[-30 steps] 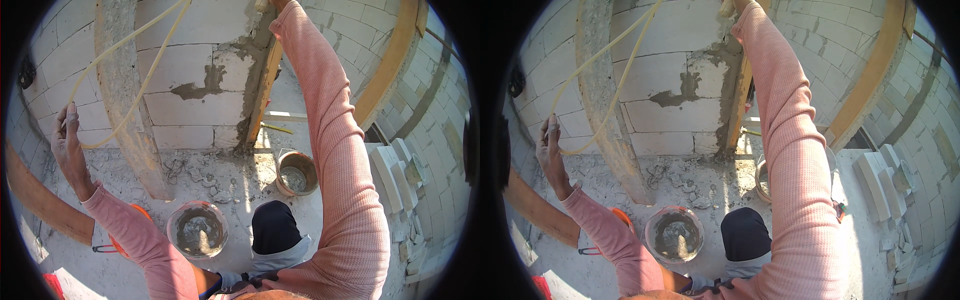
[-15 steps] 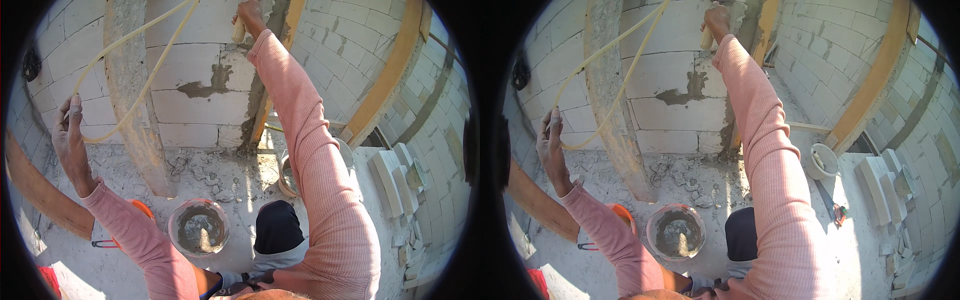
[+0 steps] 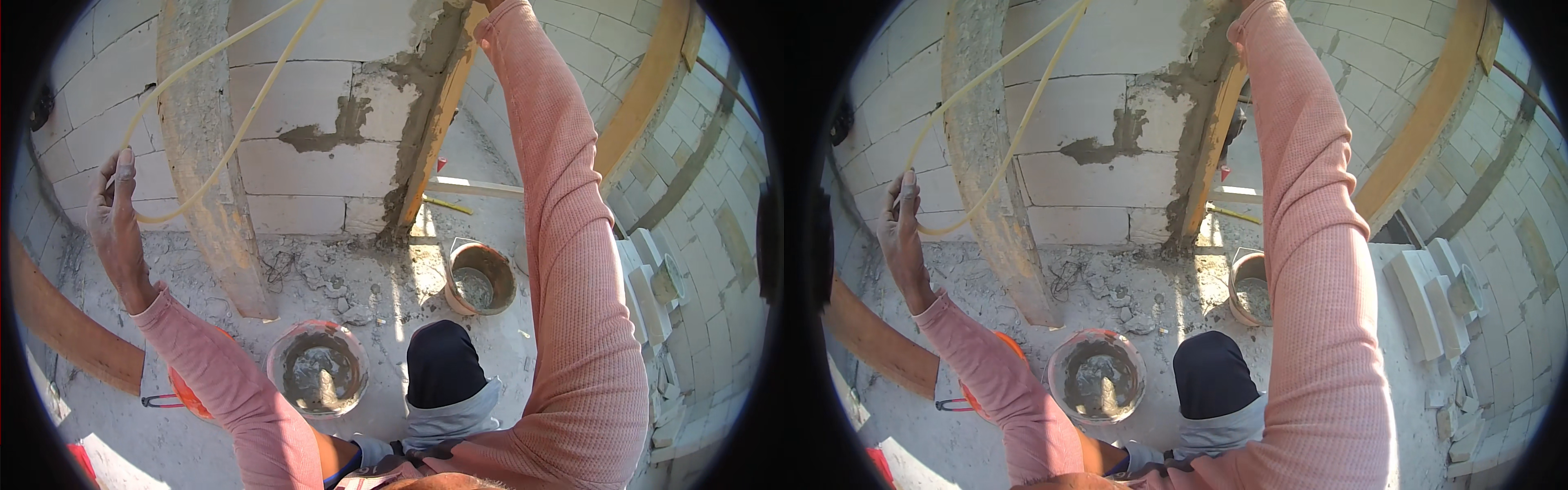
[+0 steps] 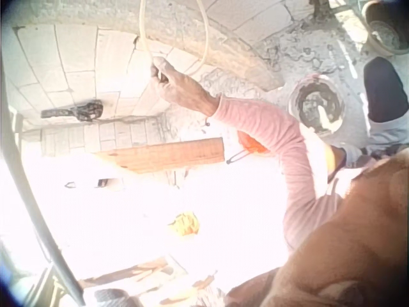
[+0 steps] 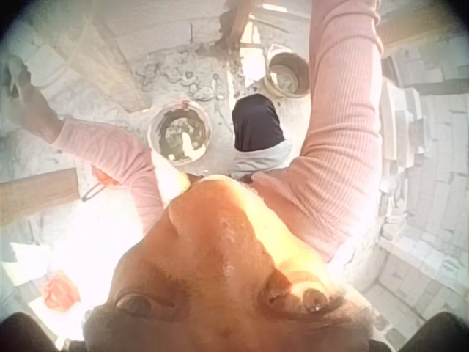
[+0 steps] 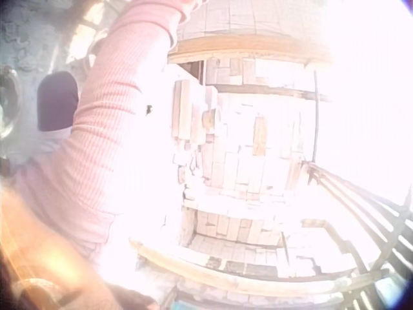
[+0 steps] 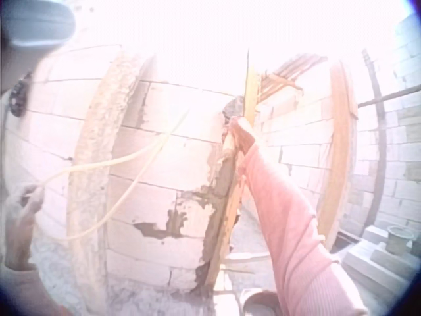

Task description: The person applies mortar to a vertical joint on a block wall using a trowel, scooping mortar from a bucket and smoothing it into the gap between blocks.

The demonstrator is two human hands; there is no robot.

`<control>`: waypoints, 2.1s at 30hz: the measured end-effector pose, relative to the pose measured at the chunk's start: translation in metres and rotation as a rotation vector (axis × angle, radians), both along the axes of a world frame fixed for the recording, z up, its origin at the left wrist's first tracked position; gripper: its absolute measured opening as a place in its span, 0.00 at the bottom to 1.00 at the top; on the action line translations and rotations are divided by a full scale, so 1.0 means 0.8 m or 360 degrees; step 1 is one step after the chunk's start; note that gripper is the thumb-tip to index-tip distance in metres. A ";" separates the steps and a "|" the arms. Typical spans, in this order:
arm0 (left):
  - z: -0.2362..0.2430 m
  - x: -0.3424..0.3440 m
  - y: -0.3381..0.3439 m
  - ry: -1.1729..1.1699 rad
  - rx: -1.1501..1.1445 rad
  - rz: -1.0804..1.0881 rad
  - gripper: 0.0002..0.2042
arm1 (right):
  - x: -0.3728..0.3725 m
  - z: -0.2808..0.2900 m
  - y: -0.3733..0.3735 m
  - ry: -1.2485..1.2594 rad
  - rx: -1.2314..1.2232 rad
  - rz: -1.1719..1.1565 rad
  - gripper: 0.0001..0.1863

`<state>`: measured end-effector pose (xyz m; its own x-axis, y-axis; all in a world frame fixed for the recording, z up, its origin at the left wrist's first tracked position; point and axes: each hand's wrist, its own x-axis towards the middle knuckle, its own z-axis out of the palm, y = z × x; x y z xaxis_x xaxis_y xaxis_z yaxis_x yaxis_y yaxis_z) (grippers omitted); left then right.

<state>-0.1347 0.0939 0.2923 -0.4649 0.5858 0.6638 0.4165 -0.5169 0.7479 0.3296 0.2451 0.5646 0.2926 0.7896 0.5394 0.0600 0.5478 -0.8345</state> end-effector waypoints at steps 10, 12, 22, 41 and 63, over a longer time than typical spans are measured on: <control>-0.014 0.006 0.019 -0.0082 0.0003 -0.0036 0.31 | 0.025 -0.032 0.004 0.0257 -0.0278 0.0227 0.20; -0.012 0.011 0.016 -0.0103 -0.0022 -0.0064 0.29 | 0.038 -0.049 0.012 0.0345 -0.0368 0.0286 0.20; 0.018 -0.024 -0.011 0.0002 0.0117 0.0037 0.31 | 0.011 -0.194 0.017 0.0490 -0.0591 0.0452 0.19; 0.045 -0.006 -0.060 0.0200 0.0074 0.0049 0.26 | -0.059 -0.447 0.021 0.0604 -0.0565 0.0144 0.15; 0.058 0.001 -0.060 0.0560 -0.0336 0.0025 0.12 | -0.174 -0.076 0.050 0.2893 0.0468 0.0931 0.13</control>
